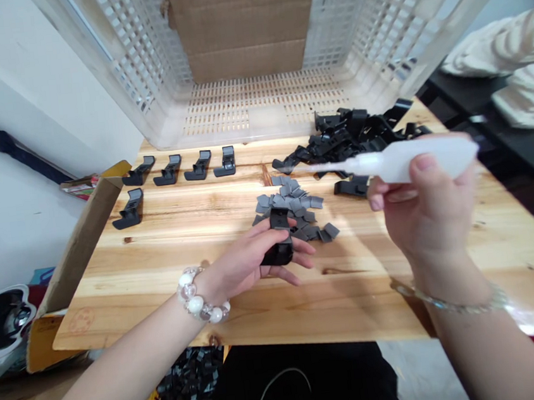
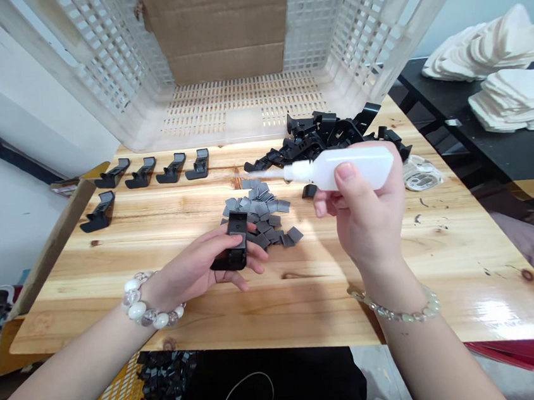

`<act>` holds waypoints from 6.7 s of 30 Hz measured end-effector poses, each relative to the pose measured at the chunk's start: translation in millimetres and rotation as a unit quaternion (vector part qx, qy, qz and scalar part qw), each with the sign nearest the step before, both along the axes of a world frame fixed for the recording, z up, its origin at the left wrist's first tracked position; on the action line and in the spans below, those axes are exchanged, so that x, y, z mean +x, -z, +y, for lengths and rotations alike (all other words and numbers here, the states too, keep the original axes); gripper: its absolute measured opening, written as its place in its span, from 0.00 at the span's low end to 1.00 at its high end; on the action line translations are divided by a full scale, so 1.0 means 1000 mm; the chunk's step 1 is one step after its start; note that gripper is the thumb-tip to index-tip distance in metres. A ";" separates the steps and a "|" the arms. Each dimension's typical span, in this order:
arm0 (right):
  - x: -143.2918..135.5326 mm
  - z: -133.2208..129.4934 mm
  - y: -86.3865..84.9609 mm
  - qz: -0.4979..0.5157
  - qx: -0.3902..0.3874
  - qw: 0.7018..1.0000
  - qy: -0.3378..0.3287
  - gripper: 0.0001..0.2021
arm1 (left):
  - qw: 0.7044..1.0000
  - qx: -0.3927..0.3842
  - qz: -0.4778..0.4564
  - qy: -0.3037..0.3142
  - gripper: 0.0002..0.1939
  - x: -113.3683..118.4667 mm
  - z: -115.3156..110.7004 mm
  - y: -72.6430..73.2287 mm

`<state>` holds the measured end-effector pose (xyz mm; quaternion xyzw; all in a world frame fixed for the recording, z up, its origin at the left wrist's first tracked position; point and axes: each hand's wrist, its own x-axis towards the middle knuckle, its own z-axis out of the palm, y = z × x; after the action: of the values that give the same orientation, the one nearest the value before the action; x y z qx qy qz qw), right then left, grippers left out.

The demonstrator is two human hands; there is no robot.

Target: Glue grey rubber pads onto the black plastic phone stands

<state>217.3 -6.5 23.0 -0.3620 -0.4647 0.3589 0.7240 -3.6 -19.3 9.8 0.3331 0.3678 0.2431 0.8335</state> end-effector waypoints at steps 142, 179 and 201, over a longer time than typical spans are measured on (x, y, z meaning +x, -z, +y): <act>-0.024 0.003 0.026 0.074 -0.307 0.921 -0.229 0.10 | 0.987 0.129 0.026 -0.087 0.10 0.003 0.005 0.009; -0.018 0.014 0.031 0.016 -0.302 0.935 -0.185 0.12 | 0.462 0.608 0.646 0.001 0.22 -0.052 0.088 0.002; -0.006 0.025 0.049 -0.340 -0.247 0.907 -0.012 0.08 | 0.638 0.564 0.523 0.020 0.18 0.000 0.083 -0.025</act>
<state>211.8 18.3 -25.5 -0.6240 -0.5833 0.3263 0.4049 -3.7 63.4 35.0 0.8174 0.5271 0.1718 0.1564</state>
